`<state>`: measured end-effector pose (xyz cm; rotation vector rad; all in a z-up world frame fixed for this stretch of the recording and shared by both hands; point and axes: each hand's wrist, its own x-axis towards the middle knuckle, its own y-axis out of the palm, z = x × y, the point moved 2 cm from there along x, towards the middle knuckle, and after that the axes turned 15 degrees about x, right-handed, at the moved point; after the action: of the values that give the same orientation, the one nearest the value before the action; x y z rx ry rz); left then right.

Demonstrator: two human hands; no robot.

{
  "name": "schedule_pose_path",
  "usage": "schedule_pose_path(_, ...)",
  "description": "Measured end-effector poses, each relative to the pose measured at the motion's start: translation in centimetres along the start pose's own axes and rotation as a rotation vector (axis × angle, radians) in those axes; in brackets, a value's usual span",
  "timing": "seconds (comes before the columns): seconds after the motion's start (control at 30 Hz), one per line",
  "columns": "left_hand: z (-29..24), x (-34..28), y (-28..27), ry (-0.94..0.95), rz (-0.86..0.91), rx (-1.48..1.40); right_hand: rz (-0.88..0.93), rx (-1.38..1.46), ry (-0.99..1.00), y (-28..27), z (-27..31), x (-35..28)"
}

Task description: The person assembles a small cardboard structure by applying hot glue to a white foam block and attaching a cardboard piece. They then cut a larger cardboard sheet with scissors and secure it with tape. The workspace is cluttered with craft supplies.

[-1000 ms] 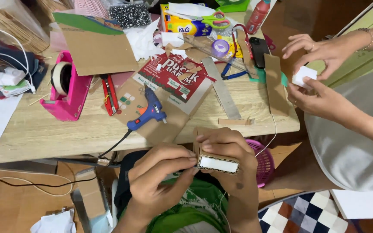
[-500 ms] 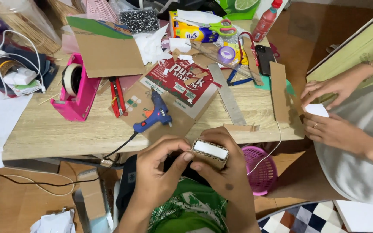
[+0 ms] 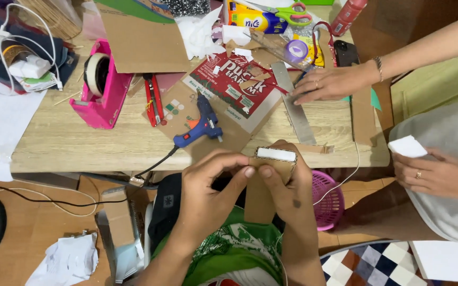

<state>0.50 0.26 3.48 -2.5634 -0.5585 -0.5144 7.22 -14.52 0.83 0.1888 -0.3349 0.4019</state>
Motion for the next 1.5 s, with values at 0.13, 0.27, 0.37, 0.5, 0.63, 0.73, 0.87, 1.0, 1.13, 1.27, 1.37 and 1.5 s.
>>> schedule_pose_path(0.13, 1.4, -0.2, 0.7, -0.035, 0.036, -0.072, 0.034, -0.025, -0.028, -0.2, 0.6, 0.7)
schedule_pose_path(0.27, 1.0, 0.2, 0.7, 0.055, -0.031, -0.174, 0.054, 0.015, -0.189, -0.8, -0.1, 0.8)
schedule_pose_path(0.37, 0.5, 0.3, 0.6, 0.091, -0.023, -0.158, 0.061, 0.037, -0.231, -1.2, -0.4, 0.7)
schedule_pose_path(0.5, 0.8, 0.1, 0.3, 0.103, -0.027, -0.128, 0.086, 0.02, -0.282, -0.6, -1.0, 0.2)
schedule_pose_path(0.63, 1.8, 0.2, -0.6, 0.122, 0.025, -0.178, 0.162, 0.025, -0.305, 0.5, -1.2, -0.3)
schedule_pose_path(0.73, 1.8, -0.5, -1.1, 0.213, 0.035, -0.129, 0.237, 0.052, -0.421, 0.4, -0.8, -0.7)
schedule_pose_path(0.87, 2.8, 0.7, -1.7, 0.081, 0.128, -0.012, 0.228, 0.022, -0.223, 0.3, -0.5, 0.3)
schedule_pose_path(1.0, 0.6, -0.5, -2.5, 0.07, 0.12, 0.032, 0.182, 0.183, -0.198, 0.5, 1.0, -1.2)
schedule_pose_path(1.13, -3.1, -0.9, -3.4, 0.277, 0.015, 0.026, 0.153, 0.267, -0.209, 0.3, -0.2, -1.3)
schedule_pose_path(1.27, -3.9, -1.4, -3.1, 0.318, -0.002, 0.009, -0.168, 0.332, -0.225, 0.7, -1.3, 0.1)
schedule_pose_path(1.37, -3.6, -1.5, -2.4, 0.286, 0.208, -0.042, -0.148, 0.698, -0.066, 0.0, -3.8, 0.5)
schedule_pose_path(1.5, -2.5, -1.5, -0.6, 0.245, 0.43, -0.061, -0.037, 0.926, 0.098, 1.2, -2.1, 0.2)
